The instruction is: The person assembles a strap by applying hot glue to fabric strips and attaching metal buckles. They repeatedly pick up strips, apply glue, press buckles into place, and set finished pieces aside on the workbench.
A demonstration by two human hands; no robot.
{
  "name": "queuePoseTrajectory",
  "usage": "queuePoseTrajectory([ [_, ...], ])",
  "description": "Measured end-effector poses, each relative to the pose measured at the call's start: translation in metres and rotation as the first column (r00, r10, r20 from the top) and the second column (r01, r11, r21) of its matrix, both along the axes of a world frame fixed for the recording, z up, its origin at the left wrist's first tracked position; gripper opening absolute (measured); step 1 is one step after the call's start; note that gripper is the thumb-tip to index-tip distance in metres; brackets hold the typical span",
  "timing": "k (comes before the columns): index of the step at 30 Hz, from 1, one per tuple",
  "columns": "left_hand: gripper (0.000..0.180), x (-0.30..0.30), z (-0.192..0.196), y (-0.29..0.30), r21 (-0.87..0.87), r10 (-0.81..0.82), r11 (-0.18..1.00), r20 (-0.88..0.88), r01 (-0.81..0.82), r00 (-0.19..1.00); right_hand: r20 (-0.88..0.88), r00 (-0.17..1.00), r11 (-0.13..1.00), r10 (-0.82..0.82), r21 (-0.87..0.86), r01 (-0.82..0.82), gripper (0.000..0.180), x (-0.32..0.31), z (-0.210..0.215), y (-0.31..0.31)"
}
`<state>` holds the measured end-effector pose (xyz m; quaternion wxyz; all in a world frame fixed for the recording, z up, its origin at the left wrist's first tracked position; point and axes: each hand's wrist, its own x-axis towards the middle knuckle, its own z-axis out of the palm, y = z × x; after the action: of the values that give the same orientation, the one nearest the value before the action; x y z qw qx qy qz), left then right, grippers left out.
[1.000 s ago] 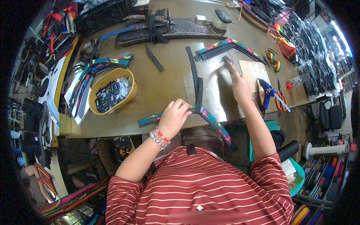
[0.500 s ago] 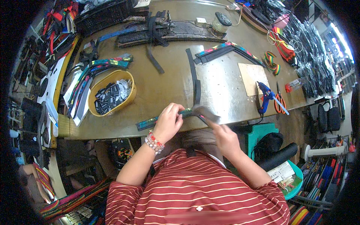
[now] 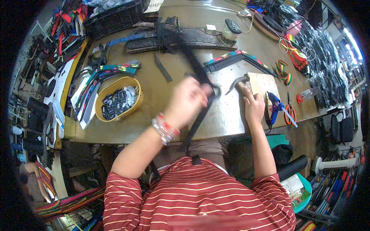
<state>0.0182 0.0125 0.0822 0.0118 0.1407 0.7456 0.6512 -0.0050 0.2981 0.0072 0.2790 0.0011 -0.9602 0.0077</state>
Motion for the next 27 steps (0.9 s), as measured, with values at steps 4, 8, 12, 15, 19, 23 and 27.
queuePoseTrajectory([
  [4,0.033,0.005,-0.002,-0.026,0.534,0.146,0.748,0.447,-0.394,0.882,0.031,0.996,0.997,0.08,-0.014,-0.08,0.044,0.002,0.008,0.005],
  [8,0.038,0.055,-0.03,-0.031,0.523,-0.238,0.799,0.728,-0.296,0.643,-0.114,0.981,0.973,0.156,-0.154,-0.173,0.033,-0.007,0.02,-0.018],
  [12,0.016,0.021,-0.052,-0.033,-0.403,0.213,0.82,-0.443,-0.406,0.871,0.099,0.859,0.801,0.503,-0.426,-0.42,0.022,-0.033,0.027,-0.116],
  [15,0.02,-0.008,-0.067,-0.028,-0.433,0.281,0.818,-0.274,-0.378,0.92,0.246,0.862,0.876,0.443,-0.323,-0.358,0.032,-0.059,0.037,-0.19],
  [19,0.028,-0.011,-0.078,-0.022,-0.418,0.33,0.807,-0.267,-0.417,0.905,0.106,0.862,0.668,0.495,-0.681,-0.3,0.025,-0.058,0.066,-0.188],
  [23,0.022,-0.006,-0.078,-0.023,-0.423,0.259,0.798,-0.403,-0.43,0.878,0.292,0.325,0.405,0.899,-0.836,-0.369,0.014,-0.006,0.067,-0.142],
  [27,0.019,-0.006,-0.072,-0.02,-0.448,0.273,0.792,-0.35,-0.416,0.896,0.106,0.726,0.685,0.679,-0.448,-0.575,0.024,0.023,0.026,-0.15],
])
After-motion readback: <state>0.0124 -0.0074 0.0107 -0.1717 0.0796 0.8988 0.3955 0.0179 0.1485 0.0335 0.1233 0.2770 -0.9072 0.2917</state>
